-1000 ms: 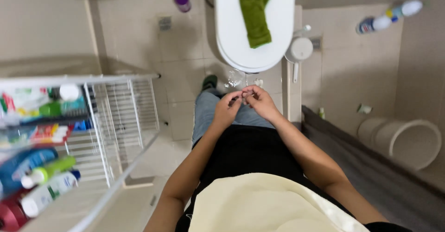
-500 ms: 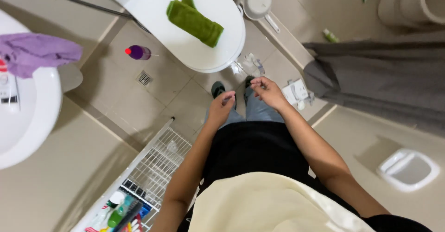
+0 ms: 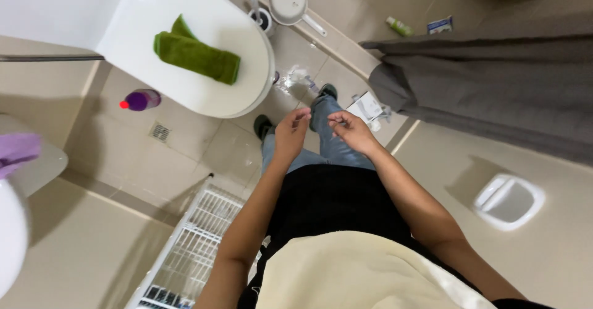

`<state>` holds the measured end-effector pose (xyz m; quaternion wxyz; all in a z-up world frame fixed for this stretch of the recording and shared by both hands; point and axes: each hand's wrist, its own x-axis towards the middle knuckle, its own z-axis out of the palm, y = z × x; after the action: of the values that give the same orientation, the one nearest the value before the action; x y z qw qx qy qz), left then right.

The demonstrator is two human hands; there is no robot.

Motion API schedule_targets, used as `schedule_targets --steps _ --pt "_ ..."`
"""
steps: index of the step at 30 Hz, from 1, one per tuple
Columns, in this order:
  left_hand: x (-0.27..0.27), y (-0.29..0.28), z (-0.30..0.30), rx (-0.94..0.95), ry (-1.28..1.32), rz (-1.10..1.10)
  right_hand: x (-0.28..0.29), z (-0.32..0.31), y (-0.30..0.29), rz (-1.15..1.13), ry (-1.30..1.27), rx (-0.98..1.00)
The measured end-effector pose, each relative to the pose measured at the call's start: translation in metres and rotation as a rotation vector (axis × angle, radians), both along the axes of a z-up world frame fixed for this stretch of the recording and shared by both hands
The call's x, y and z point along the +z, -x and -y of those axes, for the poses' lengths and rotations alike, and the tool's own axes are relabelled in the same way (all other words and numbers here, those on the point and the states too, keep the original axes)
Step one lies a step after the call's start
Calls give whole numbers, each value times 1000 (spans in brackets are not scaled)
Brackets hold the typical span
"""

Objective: The person organizes various bathroom supplies by picking up bottles, tubes, and boxes from the sink and floor, then placing them into a white wire rack. The person handles items such as shampoo bottles, toothpaste, and toothbrushes, arranging them within the rack's compartments.

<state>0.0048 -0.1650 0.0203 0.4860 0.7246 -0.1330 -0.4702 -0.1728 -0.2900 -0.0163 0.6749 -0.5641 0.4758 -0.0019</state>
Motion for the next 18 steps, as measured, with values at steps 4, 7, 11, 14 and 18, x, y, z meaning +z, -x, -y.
schedule_targets --steps 4,7,11,14,18 --pt "-31 46 48 91 44 -42 -10 66 20 -37 24 43" --pt "-49 78 74 101 77 -70 -25 118 40 -104 56 90" --pt "-43 96 90 49 13 -79 -37 174 53 -178 92 61" --pt "-39 84 91 -37 -70 -112 -46 192 52 -224 88 -44" --pt "-35 50 94 -105 -137 -113 -42 177 39 -232 58 -156"
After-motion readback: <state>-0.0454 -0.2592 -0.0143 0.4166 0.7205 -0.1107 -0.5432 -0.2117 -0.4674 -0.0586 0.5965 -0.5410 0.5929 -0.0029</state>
